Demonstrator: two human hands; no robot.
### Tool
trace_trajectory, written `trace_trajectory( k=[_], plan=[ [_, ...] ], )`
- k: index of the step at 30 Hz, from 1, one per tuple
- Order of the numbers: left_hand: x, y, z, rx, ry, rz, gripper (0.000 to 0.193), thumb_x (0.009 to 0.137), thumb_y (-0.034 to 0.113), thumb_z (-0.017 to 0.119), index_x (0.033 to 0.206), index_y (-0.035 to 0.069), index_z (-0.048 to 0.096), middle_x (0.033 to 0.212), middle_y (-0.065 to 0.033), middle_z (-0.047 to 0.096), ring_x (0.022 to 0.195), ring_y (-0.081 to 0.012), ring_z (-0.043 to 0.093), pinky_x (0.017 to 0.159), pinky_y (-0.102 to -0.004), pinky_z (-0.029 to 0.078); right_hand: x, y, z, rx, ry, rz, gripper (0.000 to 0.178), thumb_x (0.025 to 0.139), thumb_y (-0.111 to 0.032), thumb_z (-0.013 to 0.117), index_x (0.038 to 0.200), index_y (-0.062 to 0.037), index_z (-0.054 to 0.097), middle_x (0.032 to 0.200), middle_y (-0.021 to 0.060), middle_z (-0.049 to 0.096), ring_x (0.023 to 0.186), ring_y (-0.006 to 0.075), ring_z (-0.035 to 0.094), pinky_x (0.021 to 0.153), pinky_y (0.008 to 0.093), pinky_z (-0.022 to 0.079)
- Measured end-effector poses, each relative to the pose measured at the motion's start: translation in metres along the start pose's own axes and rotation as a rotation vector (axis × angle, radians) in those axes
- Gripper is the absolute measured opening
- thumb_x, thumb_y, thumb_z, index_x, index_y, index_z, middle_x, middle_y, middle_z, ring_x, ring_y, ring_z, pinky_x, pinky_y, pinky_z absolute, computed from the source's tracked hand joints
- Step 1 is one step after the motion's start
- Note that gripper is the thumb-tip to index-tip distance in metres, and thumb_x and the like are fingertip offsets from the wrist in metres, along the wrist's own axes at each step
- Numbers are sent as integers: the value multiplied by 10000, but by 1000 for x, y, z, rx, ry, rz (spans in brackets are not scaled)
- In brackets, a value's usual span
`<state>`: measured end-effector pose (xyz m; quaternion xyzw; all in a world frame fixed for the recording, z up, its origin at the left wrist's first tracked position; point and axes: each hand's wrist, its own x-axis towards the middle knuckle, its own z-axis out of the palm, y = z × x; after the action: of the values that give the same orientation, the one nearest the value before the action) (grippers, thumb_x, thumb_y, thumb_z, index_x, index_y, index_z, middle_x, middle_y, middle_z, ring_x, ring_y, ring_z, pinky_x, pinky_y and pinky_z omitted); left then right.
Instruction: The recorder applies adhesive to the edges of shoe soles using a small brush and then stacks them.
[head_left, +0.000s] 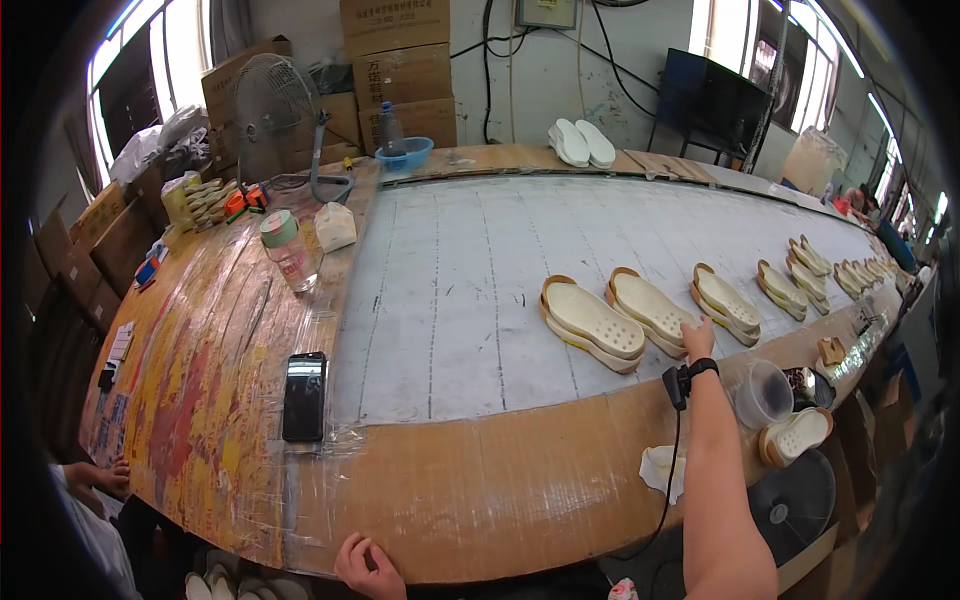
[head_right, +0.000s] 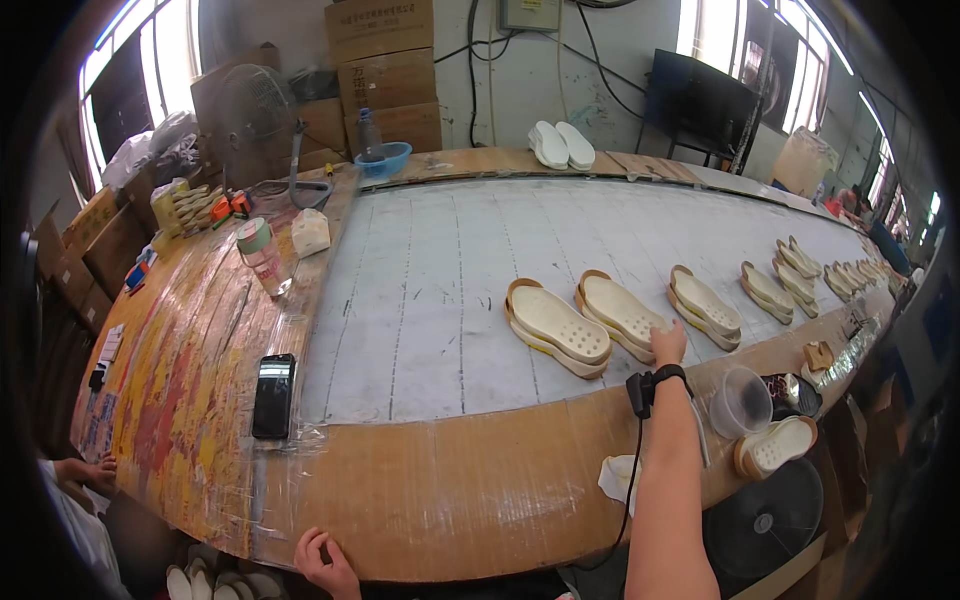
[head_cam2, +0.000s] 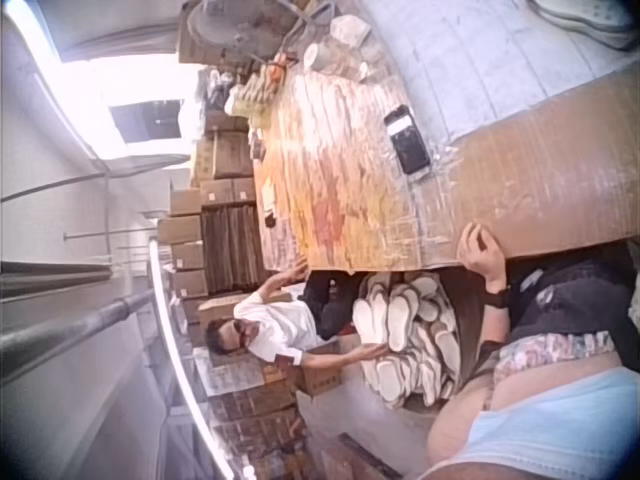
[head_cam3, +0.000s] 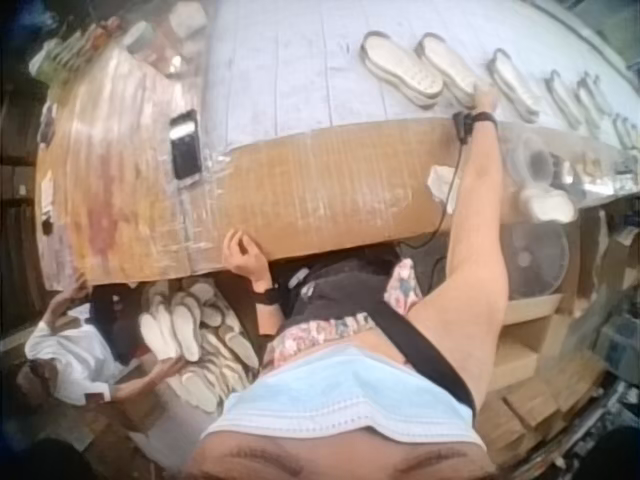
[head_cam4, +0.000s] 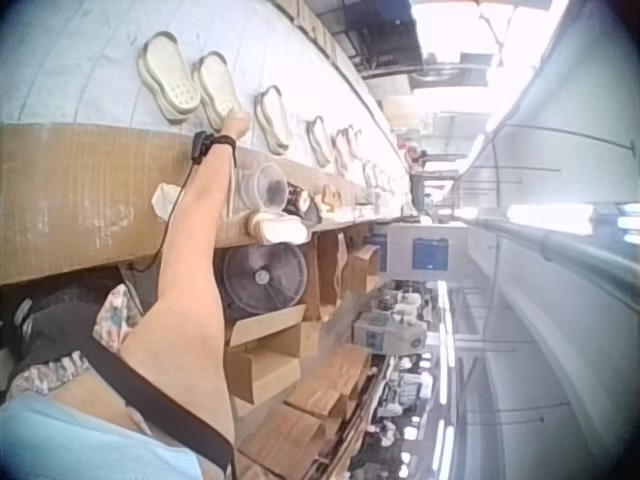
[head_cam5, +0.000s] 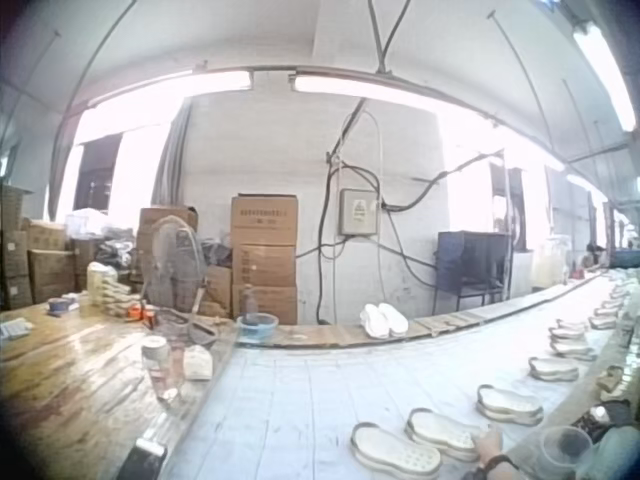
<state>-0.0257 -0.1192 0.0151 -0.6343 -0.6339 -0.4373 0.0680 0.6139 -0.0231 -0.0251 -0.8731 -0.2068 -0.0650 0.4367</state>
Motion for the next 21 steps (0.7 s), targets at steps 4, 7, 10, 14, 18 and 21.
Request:
trace_trajectory(
  k=[4,7,10,14,18,21],
  plan=[
    [4,10,6,-25,-56,29,76,723,79,624,786,39,634,901,-135,624,839,-316,578,756,-394,458,37,45,-6,264,-186,281,339,724,-215,572,992,-12,536,828,169,580,678,254,575,558,354,454],
    [6,5,-1,-64,-122,21,80,727,75,612,797,43,633,928,-132,618,878,-310,569,780,-396,445,-1,9,-30,859,-567,572,189,783,-217,540,898,-67,534,718,55,526,538,147,499,411,247,371],
    [7,12,3,-326,-337,-39,175,735,97,618,905,55,617,998,-99,570,920,-243,537,815,-354,417,-74,-44,-64,1157,-668,646,188,825,-240,538,950,-101,519,771,43,541,580,141,517,419,228,357],
    [41,90,0,-625,-458,45,106,700,-35,618,783,26,643,818,-94,592,787,-235,567,778,-299,428,-183,-107,-124,1363,-906,522,303,825,-176,514,1105,-67,477,861,43,571,662,138,554,447,236,416],
    [69,150,1,-816,-424,433,201,659,9,672,851,64,644,795,-54,605,753,-219,568,753,-357,421,-274,-149,-149,1343,-970,398,517,764,-184,561,1237,-67,389,973,59,546,727,151,551,511,238,445],
    [78,183,-5,-855,-372,429,222,650,-25,677,857,52,652,802,-61,613,735,-225,565,731,-342,437,-306,-167,-170,1280,-1056,326,625,733,-166,574,1291,-41,323,1055,77,524,820,157,552,579,248,463]
  ],
)
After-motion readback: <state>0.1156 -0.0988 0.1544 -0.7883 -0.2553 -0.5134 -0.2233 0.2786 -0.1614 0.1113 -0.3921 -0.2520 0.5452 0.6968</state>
